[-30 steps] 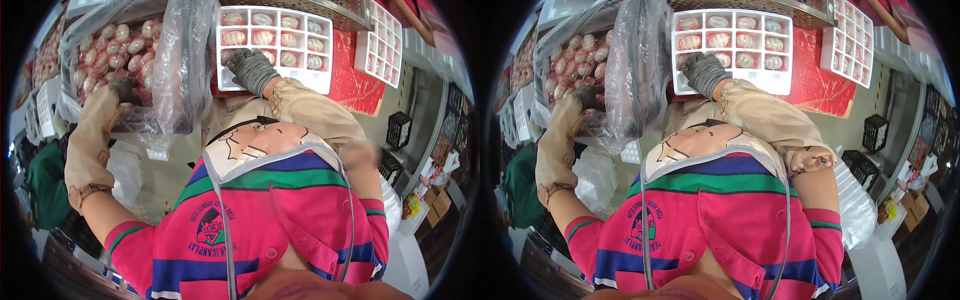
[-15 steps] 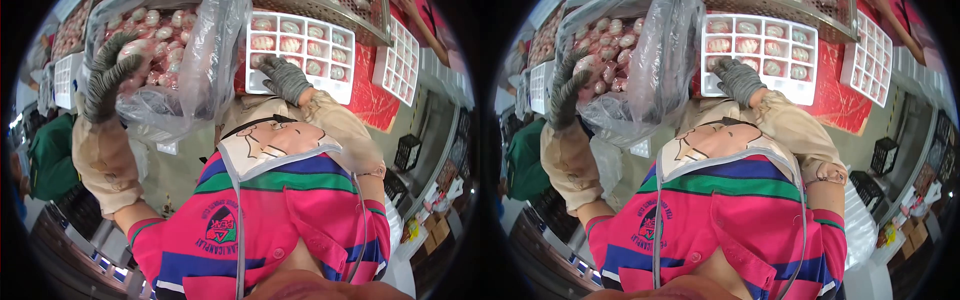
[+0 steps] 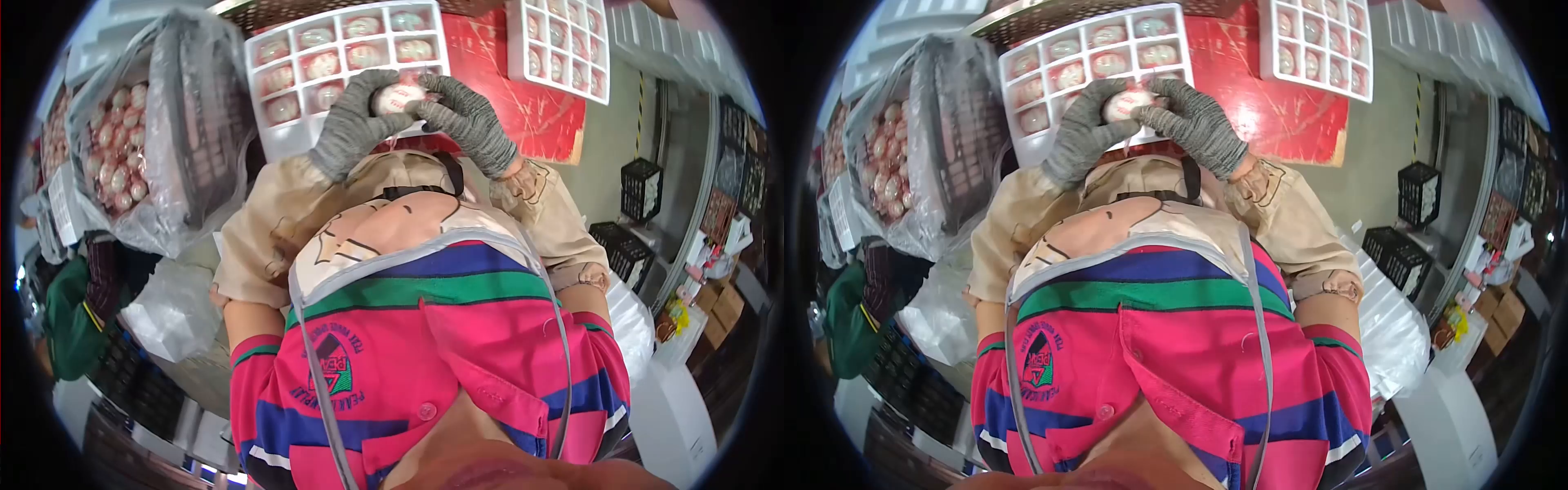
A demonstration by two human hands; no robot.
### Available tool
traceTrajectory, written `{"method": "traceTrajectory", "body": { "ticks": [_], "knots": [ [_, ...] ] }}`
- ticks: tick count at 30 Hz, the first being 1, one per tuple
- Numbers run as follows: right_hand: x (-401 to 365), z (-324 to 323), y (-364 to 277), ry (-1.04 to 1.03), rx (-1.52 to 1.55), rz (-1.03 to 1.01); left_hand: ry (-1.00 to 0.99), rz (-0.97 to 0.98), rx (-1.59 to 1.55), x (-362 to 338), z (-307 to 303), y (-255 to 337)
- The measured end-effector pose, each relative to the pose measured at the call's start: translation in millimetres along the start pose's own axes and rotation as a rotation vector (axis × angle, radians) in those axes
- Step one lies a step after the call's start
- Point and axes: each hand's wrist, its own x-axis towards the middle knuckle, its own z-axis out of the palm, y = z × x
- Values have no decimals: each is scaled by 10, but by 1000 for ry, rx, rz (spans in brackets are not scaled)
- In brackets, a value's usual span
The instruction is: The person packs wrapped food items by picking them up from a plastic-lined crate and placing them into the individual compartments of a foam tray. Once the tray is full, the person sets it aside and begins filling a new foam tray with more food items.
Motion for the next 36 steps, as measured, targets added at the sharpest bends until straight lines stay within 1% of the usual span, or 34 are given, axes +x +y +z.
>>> {"method": "traceTrajectory", "body": {
  "ticks": [1,3,4,5,7,8,9,11,12,14,16,18,19,21,25,27,28,29,31,33,35,36],
  "knots": [
    [-51,-104,92,17,10,0,-19,-6,5,114,128,-72],
    [-124,-273,183,213,-141,-171,-85,243,273,331,368,-182],
    [-156,-381,204,262,-224,-168,-55,313,377,404,473,-277],
    [-176,-430,224,271,-219,-172,-64,316,381,432,529,-348],
    [-190,-487,291,302,-491,-171,-46,286,658,483,591,-416],
    [-147,-489,437,285,-505,-128,-91,247,509,496,519,-686],
    [-132,-437,444,293,-502,-131,-99,251,512,458,462,-630],
    [-124,-270,461,210,-589,-113,-89,316,867,273,347,-486],
    [-77,-244,576,223,-663,-179,-98,347,862,266,262,-597],
    [-1,-240,704,235,-703,-204,-77,383,899,263,234,-650],
    [25,-240,700,245,-750,-228,-52,420,930,285,245,-611],
    [-12,-237,675,238,-606,-126,-83,398,976,276,278,-567],
    [-9,-233,676,236,-610,-121,-81,395,971,279,275,-562],
    [-10,-208,686,235,-507,-78,-110,409,999,277,262,-572],
    [-41,-211,667,226,-537,-33,-117,423,1003,256,272,-629],
    [6,-268,683,146,-726,-96,-117,449,1006,264,285,-653],
    [25,-289,637,120,-848,-171,-105,448,989,265,296,-687],
    [39,-329,608,123,-850,-171,-106,451,987,275,299,-703],
    [68,-429,575,96,-1108,-307,-209,322,1007,294,298,-699],
    [82,-463,622,104,-1116,-298,-227,354,1064,323,314,-670],
    [94,-439,646,57,-1189,-312,-240,374,1120,326,359,-631],
    [102,-419,684,94,-1204,-358,-274,295,1164,338,379,-563]
  ]
}}
